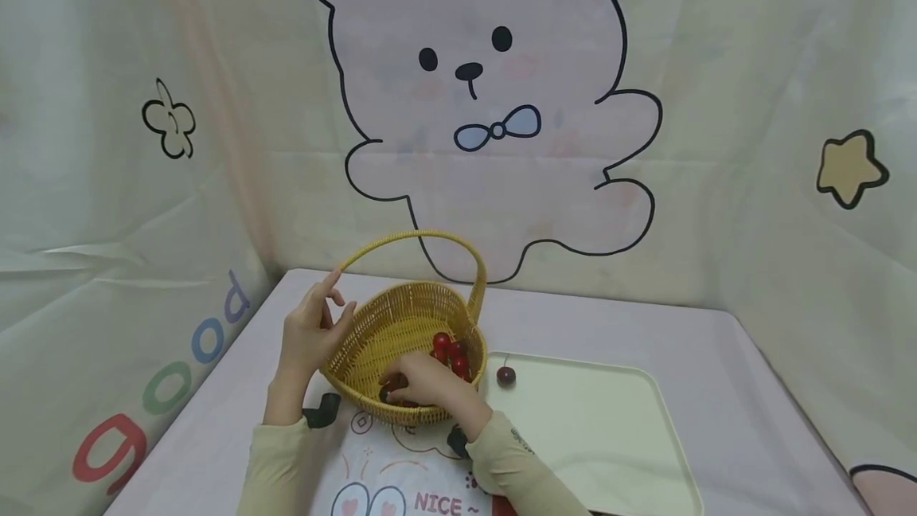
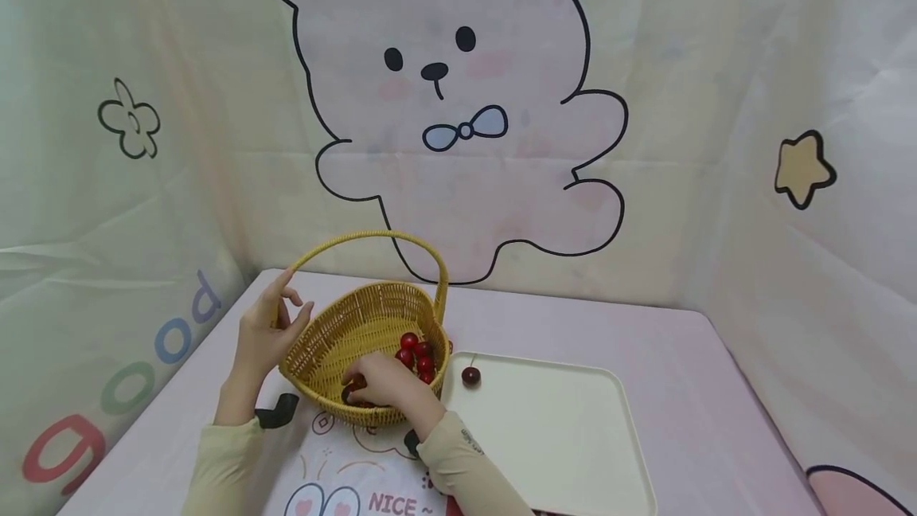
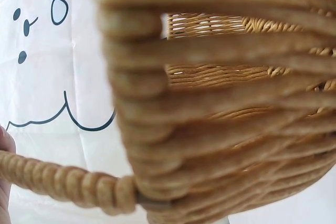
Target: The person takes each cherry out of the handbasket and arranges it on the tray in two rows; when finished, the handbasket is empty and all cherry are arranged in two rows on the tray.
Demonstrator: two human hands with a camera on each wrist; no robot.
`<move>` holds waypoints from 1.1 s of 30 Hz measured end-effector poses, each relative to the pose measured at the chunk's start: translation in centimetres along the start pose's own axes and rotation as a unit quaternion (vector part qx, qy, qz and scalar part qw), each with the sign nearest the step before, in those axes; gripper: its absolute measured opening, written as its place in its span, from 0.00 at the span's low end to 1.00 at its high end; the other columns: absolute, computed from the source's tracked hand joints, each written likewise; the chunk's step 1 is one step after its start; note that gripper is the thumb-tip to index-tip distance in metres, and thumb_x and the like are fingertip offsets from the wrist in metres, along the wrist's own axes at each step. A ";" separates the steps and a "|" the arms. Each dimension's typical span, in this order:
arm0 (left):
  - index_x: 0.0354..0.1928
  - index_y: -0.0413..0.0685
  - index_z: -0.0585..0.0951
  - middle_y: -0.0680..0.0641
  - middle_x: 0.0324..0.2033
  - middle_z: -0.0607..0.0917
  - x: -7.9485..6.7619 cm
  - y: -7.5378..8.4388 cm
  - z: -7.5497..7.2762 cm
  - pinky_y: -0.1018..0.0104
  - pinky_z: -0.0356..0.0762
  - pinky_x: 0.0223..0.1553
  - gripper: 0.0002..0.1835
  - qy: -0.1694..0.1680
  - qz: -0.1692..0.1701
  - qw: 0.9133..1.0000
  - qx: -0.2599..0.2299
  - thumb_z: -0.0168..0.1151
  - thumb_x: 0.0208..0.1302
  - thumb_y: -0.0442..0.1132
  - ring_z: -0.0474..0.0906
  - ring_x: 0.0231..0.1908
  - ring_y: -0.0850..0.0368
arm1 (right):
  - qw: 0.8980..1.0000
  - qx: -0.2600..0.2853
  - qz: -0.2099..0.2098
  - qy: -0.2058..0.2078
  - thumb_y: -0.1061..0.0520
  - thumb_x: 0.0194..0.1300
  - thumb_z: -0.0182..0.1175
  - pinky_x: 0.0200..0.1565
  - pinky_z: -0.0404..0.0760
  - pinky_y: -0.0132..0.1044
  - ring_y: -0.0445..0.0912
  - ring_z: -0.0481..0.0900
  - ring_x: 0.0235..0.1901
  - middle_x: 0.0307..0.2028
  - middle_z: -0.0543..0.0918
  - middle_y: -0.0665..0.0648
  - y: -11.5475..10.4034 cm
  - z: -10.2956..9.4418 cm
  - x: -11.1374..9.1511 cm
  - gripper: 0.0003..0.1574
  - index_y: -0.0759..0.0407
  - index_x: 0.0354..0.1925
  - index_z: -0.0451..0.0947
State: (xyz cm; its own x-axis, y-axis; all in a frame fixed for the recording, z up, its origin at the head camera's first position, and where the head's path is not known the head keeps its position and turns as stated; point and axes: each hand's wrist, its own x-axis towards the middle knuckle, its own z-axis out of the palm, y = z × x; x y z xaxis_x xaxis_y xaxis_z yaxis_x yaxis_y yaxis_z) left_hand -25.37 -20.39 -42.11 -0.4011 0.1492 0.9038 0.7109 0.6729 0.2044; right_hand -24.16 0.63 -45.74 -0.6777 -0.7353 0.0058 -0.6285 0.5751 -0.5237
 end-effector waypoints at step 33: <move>0.62 0.44 0.68 0.52 0.29 0.76 -0.1 0.1 0.0 0.79 0.60 0.16 0.26 0.005 0.008 1.000 0.005 0.52 0.66 0.49 0.57 0.17 0.73 | 0.998 0.020 -0.036 0.054 0.52 0.60 0.62 0.40 0.73 0.25 0.36 0.75 0.39 0.42 0.80 0.44 -0.3 -0.3 -0.5 0.17 0.48 0.49 0.80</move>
State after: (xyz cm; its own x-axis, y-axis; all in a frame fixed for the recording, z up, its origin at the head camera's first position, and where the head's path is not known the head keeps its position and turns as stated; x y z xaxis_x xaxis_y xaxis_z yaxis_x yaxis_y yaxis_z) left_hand -25.22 -20.34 -42.15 -0.3840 0.1539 0.9104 0.7110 0.6783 0.1852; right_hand -23.78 0.92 -45.39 -0.6705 -0.7294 0.1356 -0.6622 0.5059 -0.5528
